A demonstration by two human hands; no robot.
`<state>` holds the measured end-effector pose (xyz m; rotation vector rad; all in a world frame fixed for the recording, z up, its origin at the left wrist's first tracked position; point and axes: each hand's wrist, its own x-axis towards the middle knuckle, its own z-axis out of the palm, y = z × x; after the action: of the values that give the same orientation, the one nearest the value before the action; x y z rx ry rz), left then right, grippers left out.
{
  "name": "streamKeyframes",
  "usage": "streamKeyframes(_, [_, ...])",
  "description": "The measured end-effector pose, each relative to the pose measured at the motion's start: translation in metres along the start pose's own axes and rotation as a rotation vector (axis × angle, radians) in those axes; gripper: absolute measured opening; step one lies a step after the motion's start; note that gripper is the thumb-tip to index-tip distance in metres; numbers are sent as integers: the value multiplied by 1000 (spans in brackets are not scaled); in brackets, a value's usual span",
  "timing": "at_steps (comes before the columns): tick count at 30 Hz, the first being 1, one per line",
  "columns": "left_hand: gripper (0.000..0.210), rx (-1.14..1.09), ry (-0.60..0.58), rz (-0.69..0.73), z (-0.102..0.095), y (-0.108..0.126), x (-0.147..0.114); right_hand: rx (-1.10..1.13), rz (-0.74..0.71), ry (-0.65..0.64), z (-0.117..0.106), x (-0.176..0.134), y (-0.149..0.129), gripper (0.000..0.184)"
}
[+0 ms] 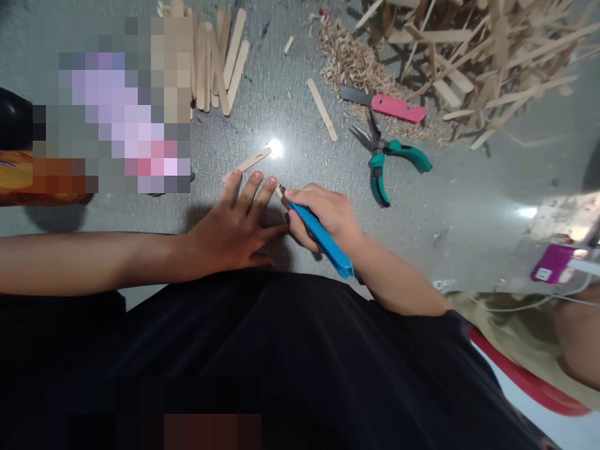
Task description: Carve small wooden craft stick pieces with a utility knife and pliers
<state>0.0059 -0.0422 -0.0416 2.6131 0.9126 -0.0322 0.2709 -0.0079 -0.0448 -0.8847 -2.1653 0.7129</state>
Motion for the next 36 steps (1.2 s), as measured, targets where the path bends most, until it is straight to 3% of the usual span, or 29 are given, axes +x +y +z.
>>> streamKeyframes(6, [117,-21,-13,-14,-3,-1,0,-82,0,2,2,-4,2,33])
streamKeyframes(12, [132,-73,44,10,9,-6,-5,-112,119,-124,-3,-12,2,32])
streamKeyframes(20, [118,-18,-45,5,0,-2,-3,-144,124,-150,-3,-10,4,25])
streamKeyframes(24, [118,16,-55,5,2,-3,-4,-104,111,-135,-5,-12,6,26])
streamKeyframes(28, [125,72,-24,12,1,-3,-6,-47,161,-217,-4,-18,11,28])
streamKeyframes(32, [128,101,-21,7,1,-4,-6,9,214,-227,6,-19,22,13])
streamKeyframes(36, [130,119,-44,-5,3,-5,-5,24,298,-238,13,-16,25,33])
